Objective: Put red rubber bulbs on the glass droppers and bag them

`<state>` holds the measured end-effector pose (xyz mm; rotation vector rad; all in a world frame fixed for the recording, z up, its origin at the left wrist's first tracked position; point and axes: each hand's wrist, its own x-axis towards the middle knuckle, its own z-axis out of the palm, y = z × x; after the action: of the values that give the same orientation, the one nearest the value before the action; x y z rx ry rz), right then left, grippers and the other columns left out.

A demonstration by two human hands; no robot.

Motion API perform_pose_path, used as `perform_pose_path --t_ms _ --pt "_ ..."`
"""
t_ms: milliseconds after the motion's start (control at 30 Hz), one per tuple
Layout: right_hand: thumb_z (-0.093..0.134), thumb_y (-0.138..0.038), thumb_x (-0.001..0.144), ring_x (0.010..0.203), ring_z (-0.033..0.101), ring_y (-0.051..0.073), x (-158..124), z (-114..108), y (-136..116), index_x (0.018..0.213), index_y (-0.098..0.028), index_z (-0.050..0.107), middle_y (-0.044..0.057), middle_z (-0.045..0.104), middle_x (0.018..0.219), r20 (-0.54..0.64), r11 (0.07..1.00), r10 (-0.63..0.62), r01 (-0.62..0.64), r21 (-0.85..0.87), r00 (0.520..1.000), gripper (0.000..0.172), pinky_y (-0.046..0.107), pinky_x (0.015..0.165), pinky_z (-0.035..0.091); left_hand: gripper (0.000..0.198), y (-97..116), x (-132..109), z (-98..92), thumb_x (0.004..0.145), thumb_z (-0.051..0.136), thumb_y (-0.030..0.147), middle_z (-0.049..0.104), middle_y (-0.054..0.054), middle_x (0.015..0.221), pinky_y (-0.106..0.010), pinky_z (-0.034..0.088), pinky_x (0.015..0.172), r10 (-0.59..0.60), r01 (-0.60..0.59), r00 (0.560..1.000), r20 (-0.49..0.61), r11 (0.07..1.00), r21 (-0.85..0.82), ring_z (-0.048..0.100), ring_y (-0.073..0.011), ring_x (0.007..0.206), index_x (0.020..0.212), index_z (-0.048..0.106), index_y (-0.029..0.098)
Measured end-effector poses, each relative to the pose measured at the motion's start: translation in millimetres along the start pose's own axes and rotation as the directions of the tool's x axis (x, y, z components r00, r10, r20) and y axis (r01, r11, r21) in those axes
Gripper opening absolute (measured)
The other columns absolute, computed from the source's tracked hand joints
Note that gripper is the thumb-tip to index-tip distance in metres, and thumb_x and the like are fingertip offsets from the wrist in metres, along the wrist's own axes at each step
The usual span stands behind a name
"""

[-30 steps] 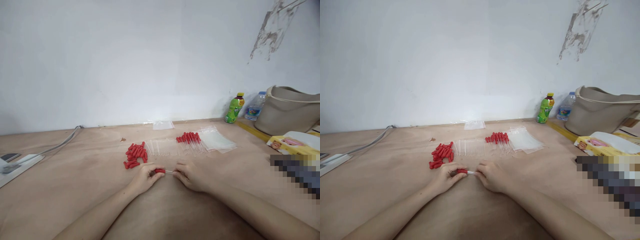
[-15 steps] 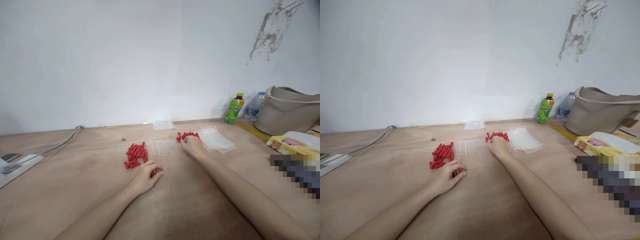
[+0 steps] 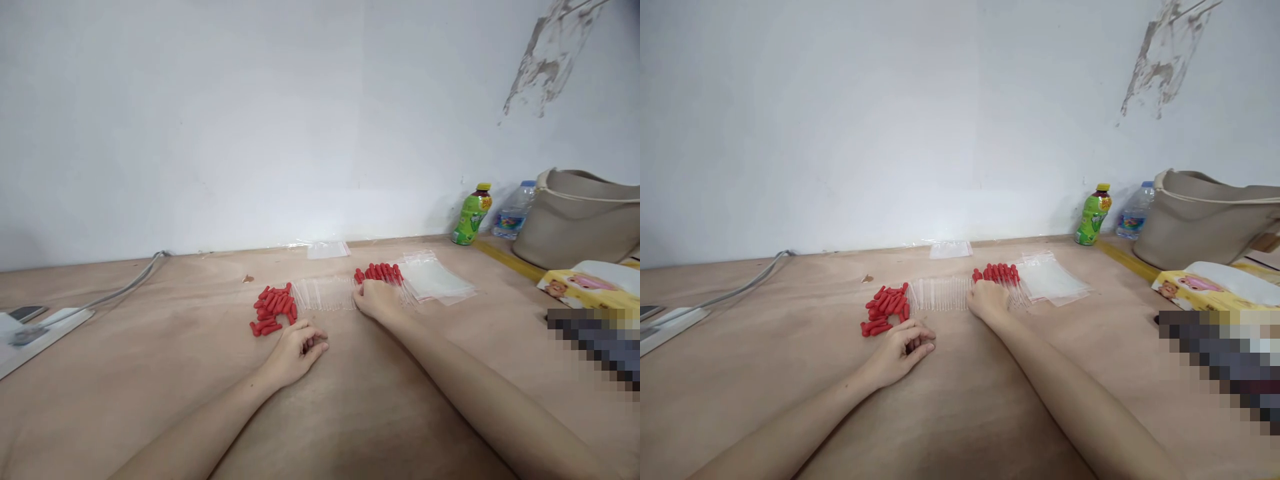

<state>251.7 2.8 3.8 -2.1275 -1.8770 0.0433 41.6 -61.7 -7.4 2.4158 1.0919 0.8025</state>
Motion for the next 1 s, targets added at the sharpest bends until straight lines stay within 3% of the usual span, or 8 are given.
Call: perform_pose_path --t_ms 367,467,533,600,667,767,867,1000 --pt "0.041 -0.021 0.078 0.078 0.060 0.028 3 6 -10 0.081 -0.010 0.064 0.018 0.064 0.082 0.040 0.999 -0.033 0.033 0.004 0.999 0.026 0.035 0.064 0.040 0.018 -1 -1 2.1 0.079 0.050 0.025 0.054 -0.003 0.074 -0.022 0.041 0.056 0.002 -0.001 1.000 -0.029 0.999 0.039 0.050 -0.0111 0.059 0.090 0.061 0.017" --pt "0.032 -0.026 0.084 0.078 0.059 0.028 -4 -3 -8 0.090 -0.007 0.058 0.019 0.062 0.084 -0.024 0.999 -0.042 0.043 0.021 0.999 0.033 0.035 0.062 0.040 0.015 -2 0 -11.3 0.078 0.049 0.023 0.054 -0.004 0.078 -0.023 0.041 0.057 -0.001 0.010 0.999 -0.053 0.987 0.158 0.051 -0.0127 0.063 0.085 0.060 0.017" --pt "0.026 -0.025 0.087 0.075 0.058 0.025 -12 -10 -3 0.094 -0.007 0.053 0.017 0.060 0.085 -0.091 0.991 -0.109 0.115 0.063 0.990 0.034 0.032 0.061 0.040 0.014 -6 2 -27.4 0.077 0.047 0.019 0.054 -0.004 0.077 -0.024 0.039 0.058 -0.014 0.034 0.998 -0.069 0.957 0.288 0.051 -0.0148 0.066 0.076 0.060 0.017" --pt "0.024 -0.023 0.088 0.068 0.057 0.020 -24 -15 6 0.092 -0.010 0.050 0.013 0.060 0.080 -0.155 0.950 -0.260 0.281 0.133 0.953 0.029 0.030 0.058 0.040 0.019 -11 4 -44.2 0.075 0.043 0.013 0.053 -0.004 0.072 -0.025 0.037 0.056 -0.060 0.074 0.997 -0.048 0.916 0.394 0.051 -0.0161 0.065 0.068 0.061 0.017" --pt "0.027 -0.022 0.088 0.062 0.055 0.017 -39 -16 16 0.090 -0.014 0.050 0.009 0.060 0.075 -0.210 0.866 -0.432 0.469 0.175 0.877 0.024 0.028 0.057 0.041 0.021 -19 4 -56.2 0.071 0.043 0.010 0.052 -0.004 0.071 -0.025 0.035 0.054 -0.114 0.101 0.993 0.003 0.889 0.446 0.050 -0.0168 0.063 0.066 0.061 0.018" --pt "0.031 -0.021 0.087 0.068 0.058 0.018 -59 -9 30 0.094 -0.018 0.052 0.008 0.062 0.077 -0.294 0.779 -0.562 0.614 0.125 0.773 0.022 0.030 0.060 0.045 0.017 -32 3 -60.8 0.067 0.045 0.010 0.052 -0.006 0.074 -0.027 0.033 0.054 -0.166 0.131 0.986 0.032 0.870 0.475 0.050 -0.0196 0.066 0.064 0.060 0.017" --pt "0.030 -0.018 0.086 0.081 0.059 0.019 -69 4 39 0.105 -0.018 0.050 0.008 0.063 0.089 -0.392 0.715 -0.597 0.686 0.135 0.700 0.027 0.033 0.069 0.047 0.016 -40 2 -55.7 0.067 0.045 0.011 0.052 -0.007 0.073 -0.028 0.033 0.054 -0.184 0.145 0.982 0.032 0.861 0.488 0.050 -0.0216 0.068 0.061 0.059 0.017" --pt "0.030 -0.017 0.086 0.086 0.059 0.019 -68 16 42 0.108 -0.017 0.049 0.008 0.062 0.093 -0.446 0.696 -0.568 0.693 0.189 0.692 0.029 0.034 0.074 0.048 0.018 -39 3 -52.5 0.067 0.044 0.009 0.052 -0.007 0.070 -0.029 0.032 0.054 -0.184 0.142 0.982 0.028 0.839 0.525 0.049 -0.0213 0.065 0.053 0.053 0.016"
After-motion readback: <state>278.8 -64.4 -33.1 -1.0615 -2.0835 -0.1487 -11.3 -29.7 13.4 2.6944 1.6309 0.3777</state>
